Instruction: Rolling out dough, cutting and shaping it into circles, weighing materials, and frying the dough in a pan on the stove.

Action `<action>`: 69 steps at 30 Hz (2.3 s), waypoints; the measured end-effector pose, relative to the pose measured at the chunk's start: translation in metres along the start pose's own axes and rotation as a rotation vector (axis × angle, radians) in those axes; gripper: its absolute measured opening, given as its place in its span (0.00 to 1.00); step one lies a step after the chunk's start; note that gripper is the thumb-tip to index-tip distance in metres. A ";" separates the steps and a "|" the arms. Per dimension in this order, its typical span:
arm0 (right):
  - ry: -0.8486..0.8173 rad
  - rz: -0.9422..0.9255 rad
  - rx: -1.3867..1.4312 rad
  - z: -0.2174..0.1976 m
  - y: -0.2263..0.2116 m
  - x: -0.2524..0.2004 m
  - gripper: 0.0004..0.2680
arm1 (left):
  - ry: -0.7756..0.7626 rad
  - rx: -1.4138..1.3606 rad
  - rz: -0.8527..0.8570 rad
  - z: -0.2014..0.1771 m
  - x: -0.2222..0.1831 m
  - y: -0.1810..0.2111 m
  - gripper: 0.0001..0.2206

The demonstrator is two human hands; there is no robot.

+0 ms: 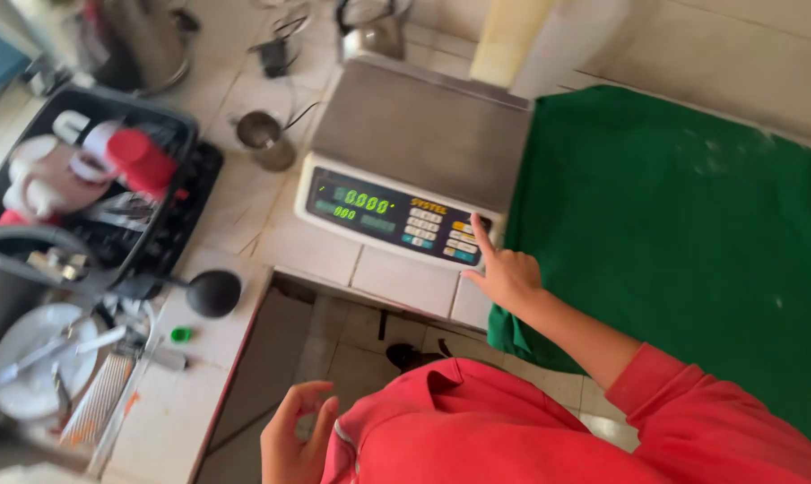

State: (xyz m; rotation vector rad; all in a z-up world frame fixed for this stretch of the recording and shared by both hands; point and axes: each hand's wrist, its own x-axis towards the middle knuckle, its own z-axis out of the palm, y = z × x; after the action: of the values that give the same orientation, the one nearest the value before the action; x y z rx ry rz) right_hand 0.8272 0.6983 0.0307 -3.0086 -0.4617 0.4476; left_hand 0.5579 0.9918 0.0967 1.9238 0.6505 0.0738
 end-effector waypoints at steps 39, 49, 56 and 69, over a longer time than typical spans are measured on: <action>0.188 0.083 0.207 0.045 -0.004 -0.009 0.34 | -0.355 -0.030 0.623 0.065 0.046 0.109 0.10; 0.164 0.102 0.204 0.049 -0.005 -0.007 0.34 | -0.420 0.009 0.346 0.061 0.048 0.109 0.13; 0.143 0.095 0.214 0.049 -0.006 -0.004 0.33 | -0.391 -0.009 0.487 0.057 0.050 0.112 0.12; 0.141 0.082 0.194 0.048 -0.008 -0.005 0.33 | -0.281 0.007 0.551 0.063 0.059 0.089 0.10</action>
State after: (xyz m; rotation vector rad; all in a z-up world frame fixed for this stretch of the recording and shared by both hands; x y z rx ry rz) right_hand 0.8065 0.7058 -0.0130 -2.8531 -0.2677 0.2646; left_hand 0.6656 0.9408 0.1318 2.0216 -0.0757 0.1431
